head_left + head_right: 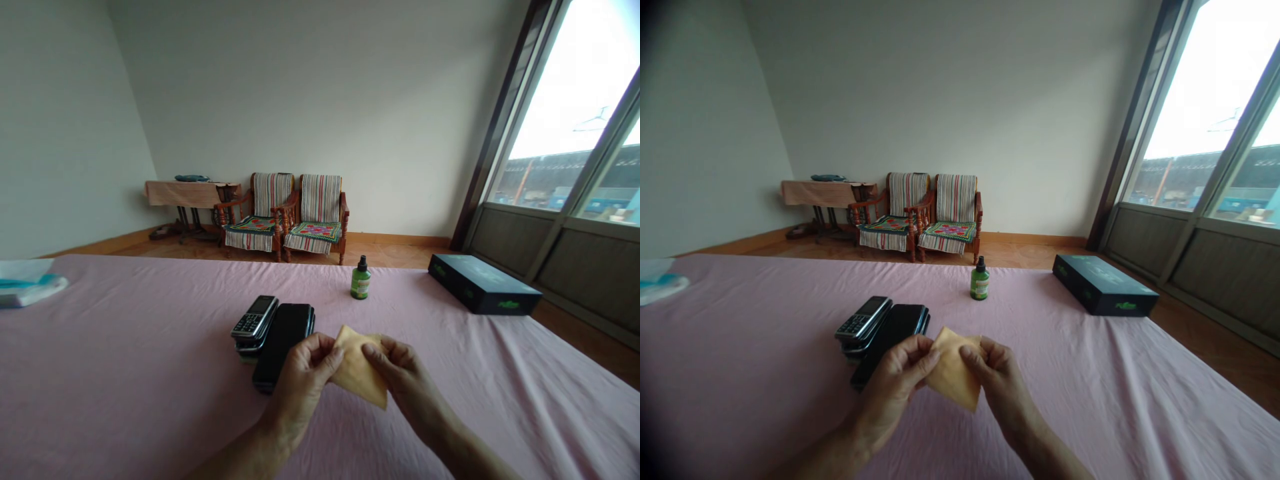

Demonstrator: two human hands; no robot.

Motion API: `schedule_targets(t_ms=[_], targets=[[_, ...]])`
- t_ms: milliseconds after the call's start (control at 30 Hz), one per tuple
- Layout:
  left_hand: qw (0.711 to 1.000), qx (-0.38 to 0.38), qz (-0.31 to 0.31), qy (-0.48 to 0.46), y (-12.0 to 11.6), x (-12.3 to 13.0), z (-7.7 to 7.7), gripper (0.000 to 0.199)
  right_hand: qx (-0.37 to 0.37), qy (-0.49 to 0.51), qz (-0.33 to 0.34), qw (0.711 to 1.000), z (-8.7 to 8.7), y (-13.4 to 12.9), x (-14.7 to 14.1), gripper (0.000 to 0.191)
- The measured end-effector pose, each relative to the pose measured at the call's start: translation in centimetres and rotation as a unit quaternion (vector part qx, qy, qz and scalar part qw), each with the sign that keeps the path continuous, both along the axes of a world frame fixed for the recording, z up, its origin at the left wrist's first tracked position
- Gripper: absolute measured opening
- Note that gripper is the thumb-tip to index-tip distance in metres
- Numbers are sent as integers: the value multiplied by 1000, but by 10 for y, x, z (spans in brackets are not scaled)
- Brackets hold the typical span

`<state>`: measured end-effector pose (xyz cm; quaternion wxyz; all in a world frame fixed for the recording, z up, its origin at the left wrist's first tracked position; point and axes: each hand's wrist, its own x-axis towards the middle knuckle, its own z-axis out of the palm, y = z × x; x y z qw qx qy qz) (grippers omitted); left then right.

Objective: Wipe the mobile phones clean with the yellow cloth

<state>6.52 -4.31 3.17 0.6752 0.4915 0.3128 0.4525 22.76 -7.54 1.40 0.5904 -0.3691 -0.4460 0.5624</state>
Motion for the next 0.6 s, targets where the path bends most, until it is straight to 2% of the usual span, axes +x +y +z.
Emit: schedule_targets(t_ms=[200, 367, 600], targets=[[999, 19, 34, 15, -1, 1, 1, 35, -7, 12, 31, 999, 11, -6, -6, 35], [999, 31, 36, 12, -2, -2, 7, 34, -6, -10, -1, 1000, 10, -5, -7, 28], [999, -2, 19, -29, 0, -3, 9, 34, -19, 85, -20, 996, 10, -4, -5, 40]])
